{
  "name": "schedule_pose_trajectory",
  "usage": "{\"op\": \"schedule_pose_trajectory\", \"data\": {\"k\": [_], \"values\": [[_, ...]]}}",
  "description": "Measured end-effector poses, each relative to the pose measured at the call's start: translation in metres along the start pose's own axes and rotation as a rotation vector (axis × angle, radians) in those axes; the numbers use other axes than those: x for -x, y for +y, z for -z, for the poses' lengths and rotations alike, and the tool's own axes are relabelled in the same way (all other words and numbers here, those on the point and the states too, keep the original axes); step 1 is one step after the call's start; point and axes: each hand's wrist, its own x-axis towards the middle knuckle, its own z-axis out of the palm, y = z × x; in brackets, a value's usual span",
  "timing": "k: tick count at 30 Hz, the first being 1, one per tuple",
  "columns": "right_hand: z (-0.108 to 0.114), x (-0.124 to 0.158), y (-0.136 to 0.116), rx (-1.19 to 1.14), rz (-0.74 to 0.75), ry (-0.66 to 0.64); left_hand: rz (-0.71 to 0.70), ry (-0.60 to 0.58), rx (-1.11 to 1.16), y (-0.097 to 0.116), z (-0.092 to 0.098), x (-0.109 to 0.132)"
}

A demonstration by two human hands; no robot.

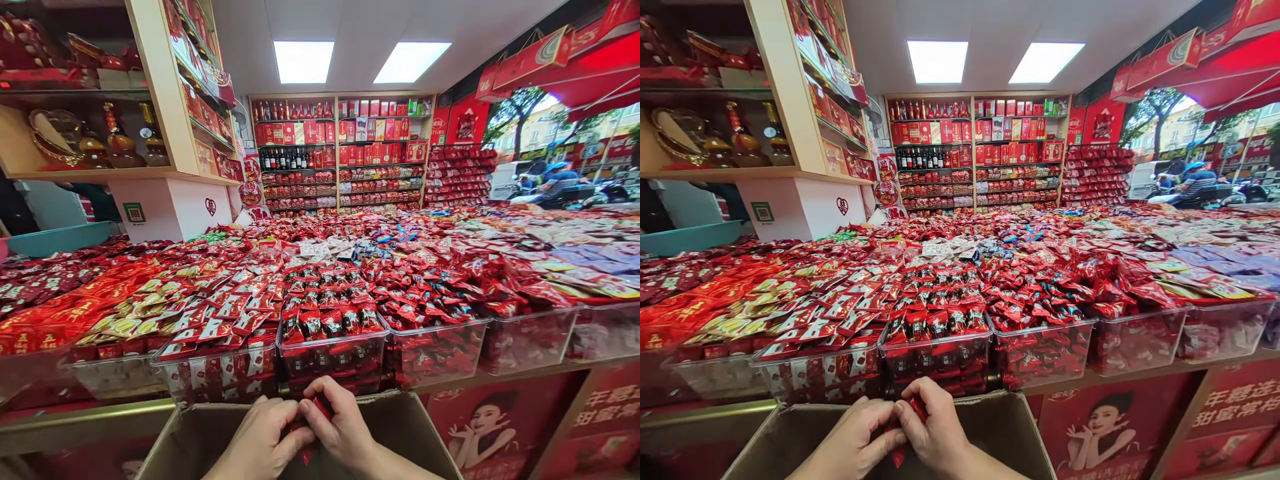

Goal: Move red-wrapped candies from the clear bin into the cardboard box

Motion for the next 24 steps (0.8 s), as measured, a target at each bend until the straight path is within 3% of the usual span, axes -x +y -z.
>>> {"op": "schedule_pose_trajectory", "data": {"k": [6, 14, 19, 24], "values": [[-0.004, -0.001, 0.006, -0.108, -0.141, -0.032, 0.057, 0.008, -0.033, 0.003, 0.001, 0.001], [-0.010, -0.004, 0.018, 0.038, -0.096, 0.066, 0.094, -0.023, -0.083, 0.004, 0.001, 0.001], [-0.007, -0.003, 0.017, 0.028, -0.077, 0.044, 0.033, -0.049, -0.089, 0.002, 0.002, 0.003], [-0.001, -0.007, 0.013, -0.012, -0.093, 0.046, 0.032, -0.095, 0.083, 0.001, 0.003, 0.000]]}}
